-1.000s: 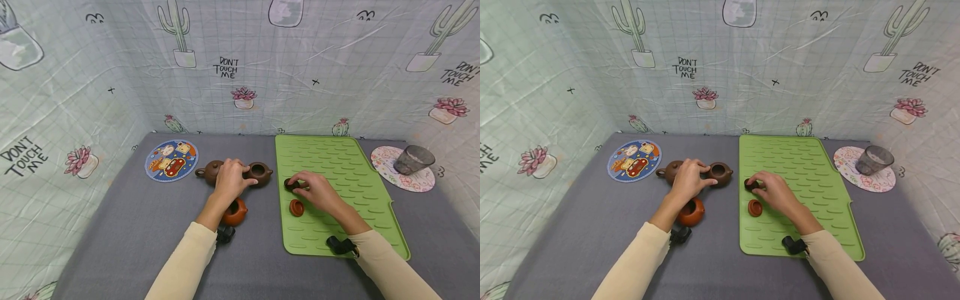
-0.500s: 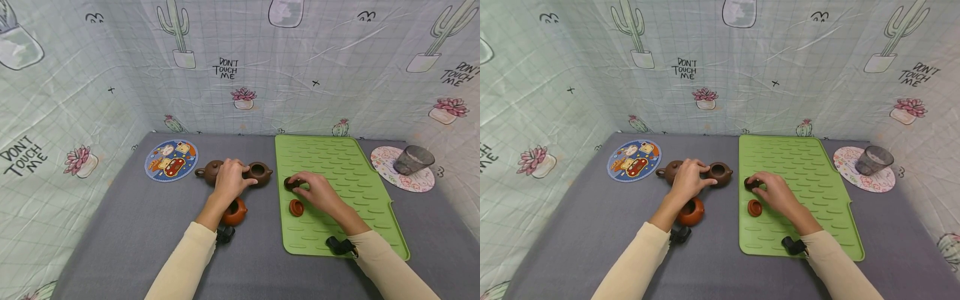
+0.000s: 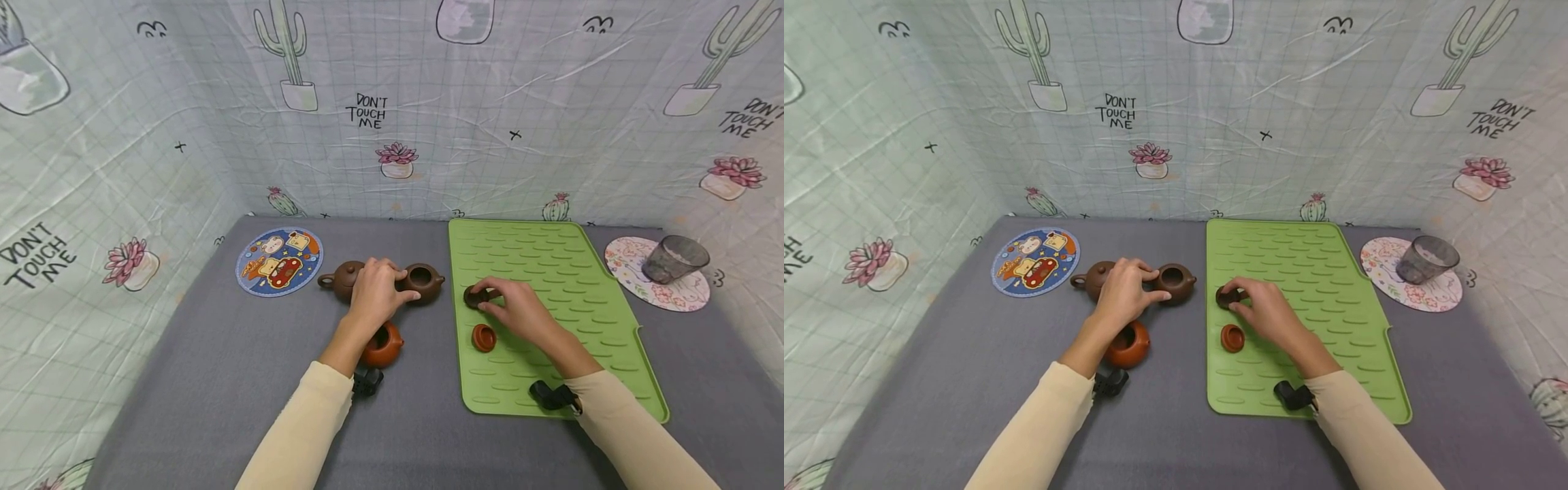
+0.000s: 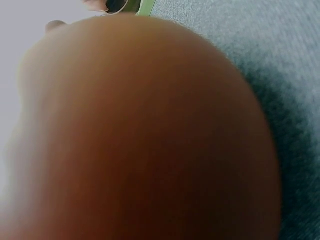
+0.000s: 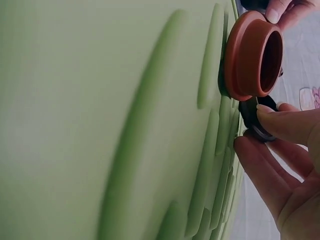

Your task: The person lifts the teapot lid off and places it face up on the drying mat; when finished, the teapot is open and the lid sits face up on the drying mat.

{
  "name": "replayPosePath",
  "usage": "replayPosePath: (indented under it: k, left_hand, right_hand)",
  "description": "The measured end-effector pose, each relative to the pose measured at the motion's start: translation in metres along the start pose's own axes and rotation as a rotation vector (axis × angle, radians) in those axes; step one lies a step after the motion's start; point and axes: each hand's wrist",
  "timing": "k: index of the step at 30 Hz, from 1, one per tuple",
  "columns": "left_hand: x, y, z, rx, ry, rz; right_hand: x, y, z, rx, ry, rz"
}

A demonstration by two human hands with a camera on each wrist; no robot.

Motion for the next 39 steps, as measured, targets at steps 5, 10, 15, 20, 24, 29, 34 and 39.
replayPosePath:
  k: [5, 10, 15, 20, 24, 29, 34, 39]
  left_hand:
    - [0.0000, -0.0009, 0.0001, -0.001, 0.001, 0.005]
    - [-0.0009, -0.0007, 0.0003, 0.000, -0.002, 0.009]
    - [-0.0021, -0.0002, 0.0000, 0.003, -0.002, 0.011]
    - [-0.0023, -0.0001, 0.0001, 0.003, 0.002, 0.013]
    - [-0.0020, -0.0003, 0.0002, 0.004, 0.004, 0.015]
    - [-0.0015, -0.0004, 0.0000, 0.003, 0.001, 0.010]
    - [-0.0008, 0.0000, -0.0001, 0.003, -0.002, 0.006]
    - [-0.0010, 0.0004, 0.0003, 0.000, -0.005, 0.004]
  right_hand:
    - [-0.0007, 0.0005, -0.0010, 0.018, -0.012, -0.019]
    - [-0.0017, 0.0020, -0.0016, 0.042, -0.027, -0.036]
    - [-0.0030, 0.0037, -0.0029, 0.060, -0.040, -0.052]
    - [-0.0036, 0.0047, -0.0043, 0.084, -0.051, -0.050]
    - [-0.0043, 0.0040, -0.0053, 0.104, -0.066, -0.039]
    - [-0.0049, 0.0031, -0.0059, 0.108, -0.072, -0.030]
    - [-0.0043, 0.0028, -0.0056, 0.113, -0.070, -0.031]
    - [-0.0043, 0.0029, -0.0058, 0.104, -0.070, -0.031]
Point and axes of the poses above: each hand's wrist, its own z-axis away from the middle knuckle, its own x-axis out of the palm, y = z × x
